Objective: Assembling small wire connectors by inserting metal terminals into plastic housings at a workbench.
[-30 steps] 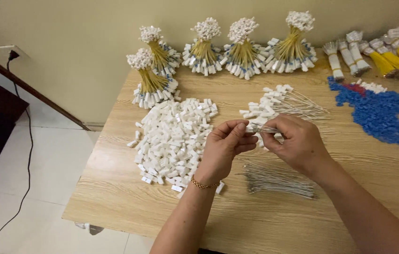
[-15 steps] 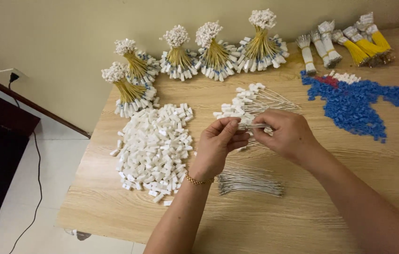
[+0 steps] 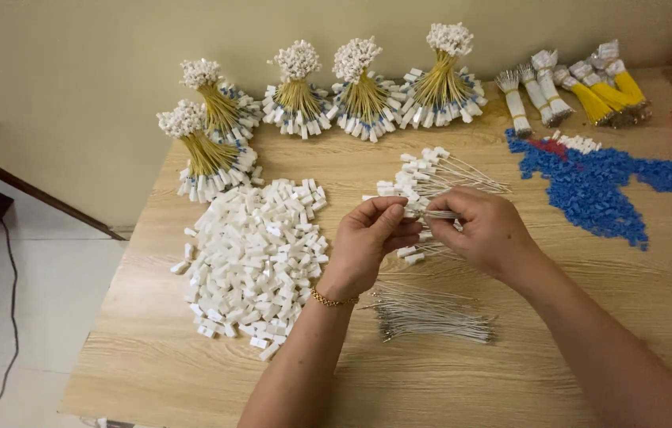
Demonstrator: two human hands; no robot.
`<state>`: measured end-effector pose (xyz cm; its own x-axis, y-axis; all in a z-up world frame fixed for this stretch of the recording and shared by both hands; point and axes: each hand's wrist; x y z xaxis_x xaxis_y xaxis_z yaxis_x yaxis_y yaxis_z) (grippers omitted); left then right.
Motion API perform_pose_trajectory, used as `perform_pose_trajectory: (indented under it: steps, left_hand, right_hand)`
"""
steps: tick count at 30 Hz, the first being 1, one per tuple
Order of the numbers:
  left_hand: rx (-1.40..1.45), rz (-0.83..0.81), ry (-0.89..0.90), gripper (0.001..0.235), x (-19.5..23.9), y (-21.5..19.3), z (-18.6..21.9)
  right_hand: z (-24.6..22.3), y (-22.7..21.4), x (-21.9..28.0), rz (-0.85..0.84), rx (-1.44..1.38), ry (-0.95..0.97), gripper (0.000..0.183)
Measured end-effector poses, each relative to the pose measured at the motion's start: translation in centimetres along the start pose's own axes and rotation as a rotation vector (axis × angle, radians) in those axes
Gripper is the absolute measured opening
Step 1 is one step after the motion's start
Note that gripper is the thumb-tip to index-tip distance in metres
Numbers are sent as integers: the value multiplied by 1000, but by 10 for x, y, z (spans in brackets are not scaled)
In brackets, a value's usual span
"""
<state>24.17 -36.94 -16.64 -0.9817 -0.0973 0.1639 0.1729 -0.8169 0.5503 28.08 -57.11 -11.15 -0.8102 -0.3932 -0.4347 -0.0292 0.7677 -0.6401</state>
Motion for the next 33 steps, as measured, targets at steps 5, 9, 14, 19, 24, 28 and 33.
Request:
perform_pose_trajectory:
  steps: [5,9,14,19,24,28,33]
  left_hand:
    - [48,0,-16,21,8,-9,7]
    - [74,-4,-40,23,16,-13,12]
    - [88,35,-31,24,15,-21,7]
    - [71,33,-55,22,16,-13,-3]
    - [49,-16,-21,22,16,-9,-3]
    - [108,-24,-36,22,14,-9,-1]
    - [166,-23,-72,23,9,-8,0]
  right_hand:
    - [-18,8,2,23,34,-47,19]
    - [-24,7,7,22,72,-27,20]
    - [-24,5,15,58,85,-45,20]
    - [-23,5,20,79,30,-6,21]
    - [-22,1,20,75,65,-5,21]
    - [-19,-1,17,88,99,8,22]
    - [-17,-3,11,112,133,-30,21]
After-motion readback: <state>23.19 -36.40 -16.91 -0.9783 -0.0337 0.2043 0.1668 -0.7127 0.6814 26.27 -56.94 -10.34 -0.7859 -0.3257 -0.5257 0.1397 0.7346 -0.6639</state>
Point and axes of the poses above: each hand's wrist, its own x-axis away from the middle knuckle, its own y-axis out of the palm, z = x × y, and after that the axes turned 8 degrees about z, right-handed
